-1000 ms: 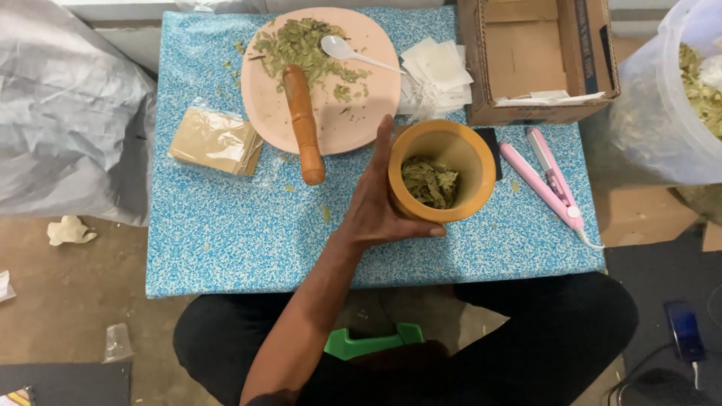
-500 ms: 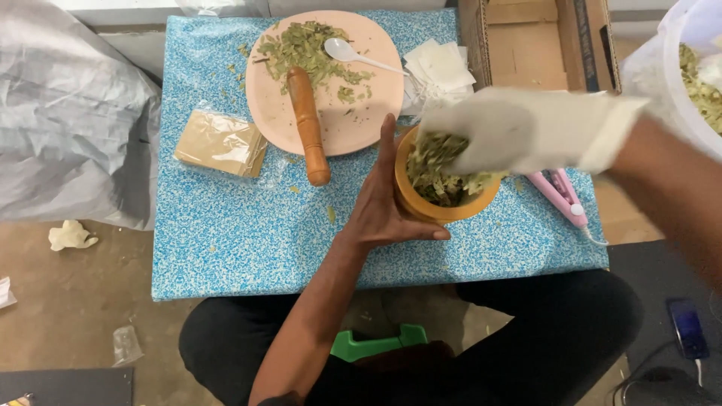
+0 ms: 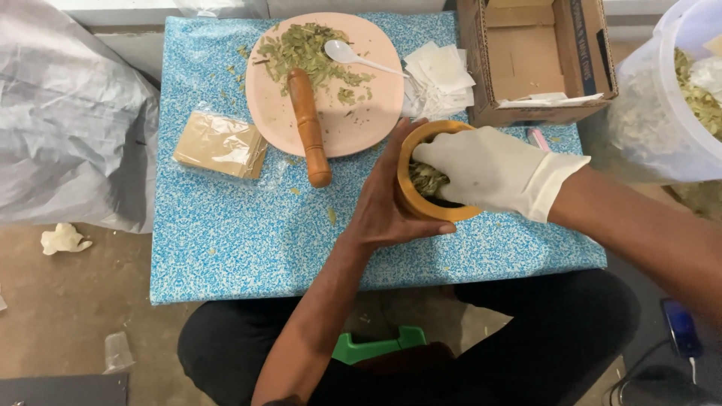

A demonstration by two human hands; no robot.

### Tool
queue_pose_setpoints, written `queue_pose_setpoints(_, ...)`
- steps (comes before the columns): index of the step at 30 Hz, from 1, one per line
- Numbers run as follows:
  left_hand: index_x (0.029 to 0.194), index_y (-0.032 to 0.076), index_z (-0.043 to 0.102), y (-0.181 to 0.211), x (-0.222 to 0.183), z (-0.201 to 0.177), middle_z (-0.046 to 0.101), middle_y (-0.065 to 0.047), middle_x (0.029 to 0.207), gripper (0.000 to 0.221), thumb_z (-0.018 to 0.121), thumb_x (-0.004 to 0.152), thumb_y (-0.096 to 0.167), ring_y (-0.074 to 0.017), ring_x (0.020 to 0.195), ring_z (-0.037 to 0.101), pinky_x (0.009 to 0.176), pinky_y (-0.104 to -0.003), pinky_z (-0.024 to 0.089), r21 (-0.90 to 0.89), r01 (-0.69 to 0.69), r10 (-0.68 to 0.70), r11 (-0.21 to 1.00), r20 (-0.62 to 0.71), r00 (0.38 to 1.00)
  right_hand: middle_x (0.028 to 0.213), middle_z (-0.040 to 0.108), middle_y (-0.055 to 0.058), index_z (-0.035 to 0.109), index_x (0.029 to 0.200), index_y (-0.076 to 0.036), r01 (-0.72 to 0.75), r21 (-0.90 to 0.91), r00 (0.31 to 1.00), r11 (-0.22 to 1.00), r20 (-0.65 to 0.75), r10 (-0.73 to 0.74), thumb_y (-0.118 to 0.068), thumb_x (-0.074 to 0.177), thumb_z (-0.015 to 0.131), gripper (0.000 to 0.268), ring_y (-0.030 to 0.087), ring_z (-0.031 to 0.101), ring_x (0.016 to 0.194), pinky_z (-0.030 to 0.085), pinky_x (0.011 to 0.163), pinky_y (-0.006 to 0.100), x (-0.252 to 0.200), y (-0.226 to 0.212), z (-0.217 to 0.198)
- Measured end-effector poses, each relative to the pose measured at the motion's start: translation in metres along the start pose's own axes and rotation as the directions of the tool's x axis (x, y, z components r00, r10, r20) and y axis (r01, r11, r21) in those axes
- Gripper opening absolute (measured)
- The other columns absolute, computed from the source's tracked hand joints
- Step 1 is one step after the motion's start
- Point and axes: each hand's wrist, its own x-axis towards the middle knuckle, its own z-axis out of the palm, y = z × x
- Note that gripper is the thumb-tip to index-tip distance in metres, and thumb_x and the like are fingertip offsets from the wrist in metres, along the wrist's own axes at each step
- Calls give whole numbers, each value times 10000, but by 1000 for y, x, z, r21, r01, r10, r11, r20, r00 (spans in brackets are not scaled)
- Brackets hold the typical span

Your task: Grinding dried tea leaves using a wooden mortar and pestle.

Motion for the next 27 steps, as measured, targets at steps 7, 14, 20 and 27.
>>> queue_pose_setpoints(7,1824,150,302,5,3,5,515,-113,1761,1439,1106,685,507,-318,1639,510,1428,-521,358,-11,-19,19,1000,-15,1000,1478,717,133,621,1581,-251,-50,24,998,998,36,49,-302,1050,638,534,488,682,1368,606,1104,634,-30,-26,-34)
queue_pose_setpoints(14,1822,148,280,3,3,3,512,-141,1757,1454,1109,678,490,-346,1627,514,1448,-545,286,4,-36,36,999,-2,999,1450,736,93,660,1548,-274,-83,104,997,991,6,83,-362,1105,573,459,433,695,1360,625,1071,583,-30,-17,-34)
queue_pose_setpoints(20,1848,168,153,-6,-2,3,489,-164,1768,1537,1106,682,477,-392,1624,506,1385,-589,375,18,-64,64,998,0,998,1409,772,163,724,1493,-190,-169,383,984,908,15,177,-353,1150,517,433,453,716,1342,609,1089,570,-57,-45,-59)
queue_pose_setpoints(27,1850,269,57,-3,-6,-11,395,-155,1851,1397,990,848,548,-423,1703,508,1320,-624,587,96,-77,65,992,122,990,1246,899,-126,772,1404,-340,-31,408,991,912,-105,81,-395,1092,531,399,73,848,1145,658,1031,317,-62,-22,-57)
